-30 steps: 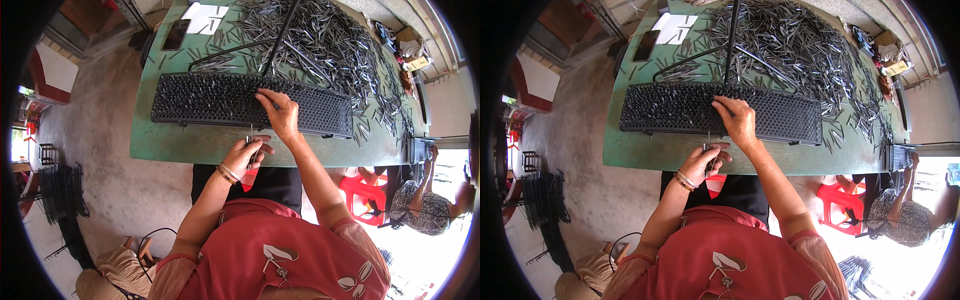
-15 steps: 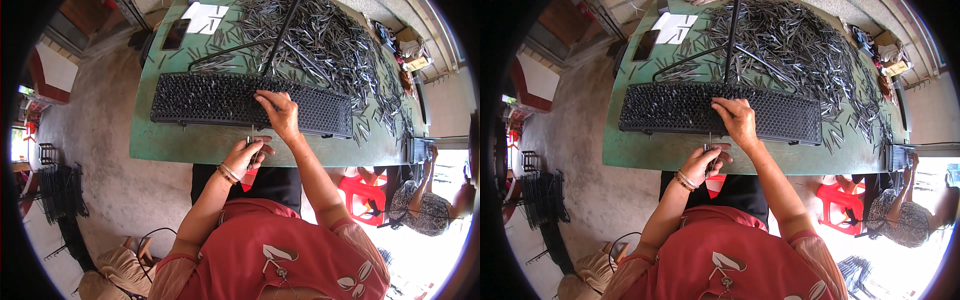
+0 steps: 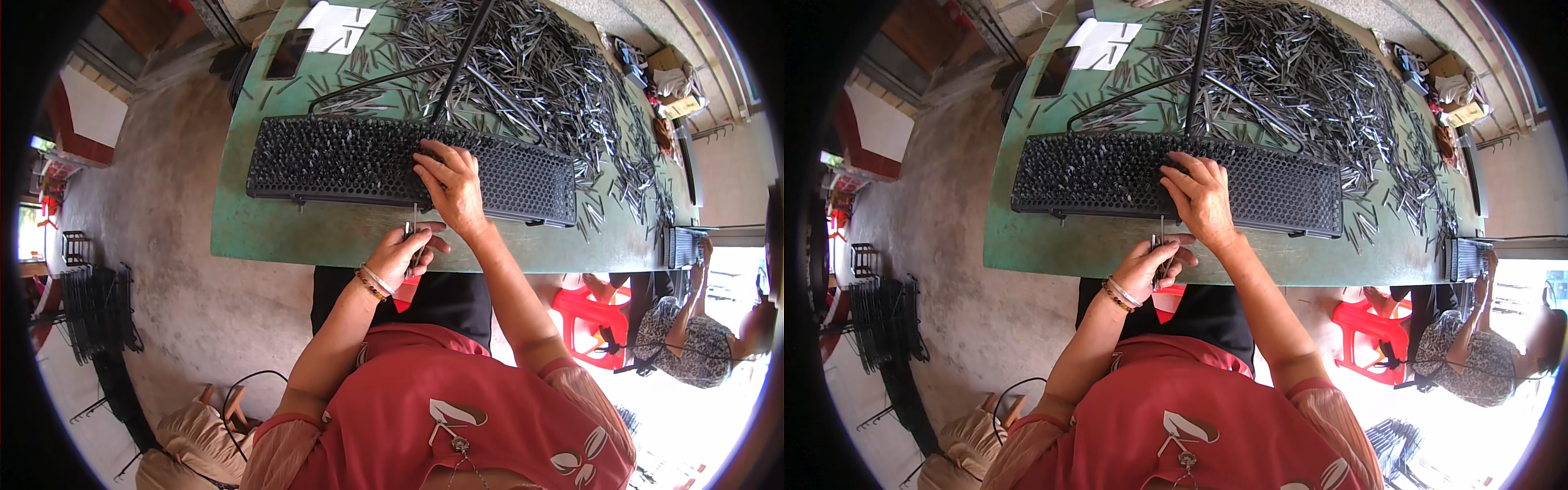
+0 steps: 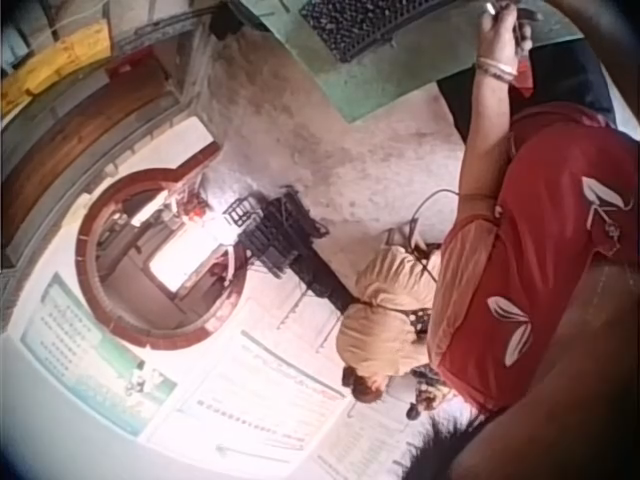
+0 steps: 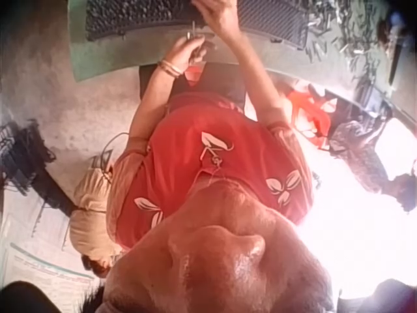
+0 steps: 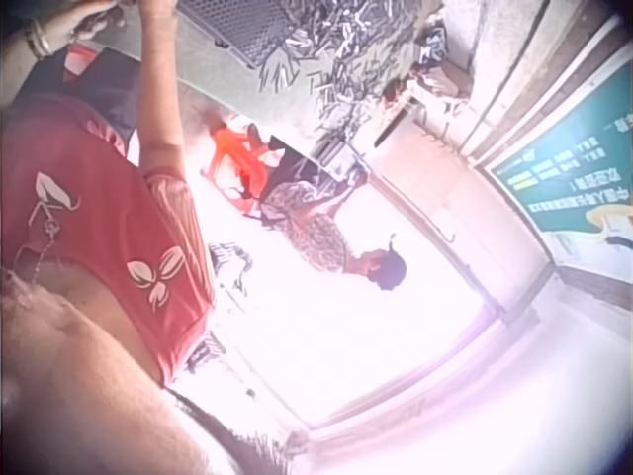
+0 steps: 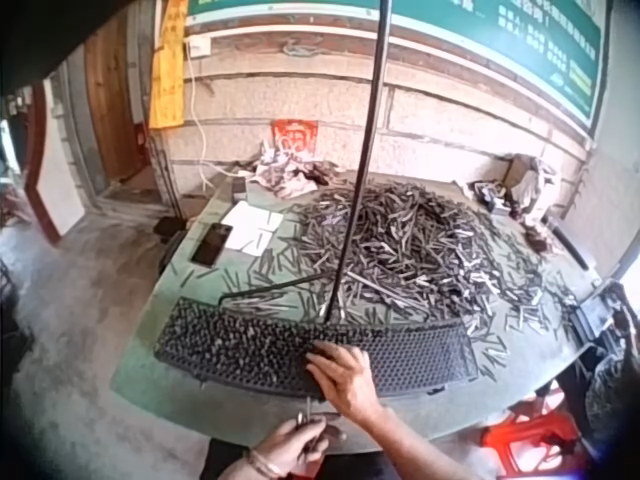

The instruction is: Sorting small metal pins and inserting them into a perforated black grid.

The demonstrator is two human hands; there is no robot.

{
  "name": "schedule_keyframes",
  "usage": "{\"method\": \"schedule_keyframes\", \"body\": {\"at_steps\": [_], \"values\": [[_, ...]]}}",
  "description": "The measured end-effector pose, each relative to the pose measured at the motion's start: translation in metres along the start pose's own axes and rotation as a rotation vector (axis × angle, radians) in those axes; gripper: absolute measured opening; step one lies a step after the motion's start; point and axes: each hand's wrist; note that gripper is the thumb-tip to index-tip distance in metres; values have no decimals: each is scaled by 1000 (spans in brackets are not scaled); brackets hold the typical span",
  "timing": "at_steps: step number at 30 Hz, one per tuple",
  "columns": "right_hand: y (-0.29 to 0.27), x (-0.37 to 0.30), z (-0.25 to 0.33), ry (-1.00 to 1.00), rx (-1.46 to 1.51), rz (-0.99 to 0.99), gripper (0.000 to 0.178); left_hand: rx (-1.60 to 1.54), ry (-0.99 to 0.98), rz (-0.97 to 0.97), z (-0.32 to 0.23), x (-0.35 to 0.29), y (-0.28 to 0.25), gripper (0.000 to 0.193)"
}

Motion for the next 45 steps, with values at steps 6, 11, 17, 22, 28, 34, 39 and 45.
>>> {"method": "schedule_keyframes", "body": {"at_steps": [6, 11, 17, 22, 28, 34, 39, 45], "values": [[0, -6, 2, 1, -75, 18, 22, -1, 4, -8, 3, 0, 0, 32], [-4, -4, 5, 16, -56, -51, 21, 13, 19, -2, 2, 0, 1, 34], [-41, 5, 33, 425, 553, 238, 20, 48, 91, 89, -7, -8, 6, 33], [-30, -5, 21, 534, 803, 126, 18, 29, 47, 116, -9, -4, 2, 28], [-6, 20, 24, 221, 294, -101, 14, -114, 28, -123, 11, 8, -17, 26], [9, 16, 10, 116, 138, -125, 15, -383, -54, -45, 16, 6, -31, 29], [13, 13, 11, 89, 133, -130, 15, -396, -80, 10, 11, 0, -27, 32], [14, 6, 12, -108, -21, -30, 20, -286, -60, 24, 5, -6, -21, 34]]}}
Point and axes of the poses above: each hand's wrist, its own x-axis towards the middle knuckle, its own y-axis out of the palm, z = x × y, and after that the axes turned 7 degrees about -y, right-handed
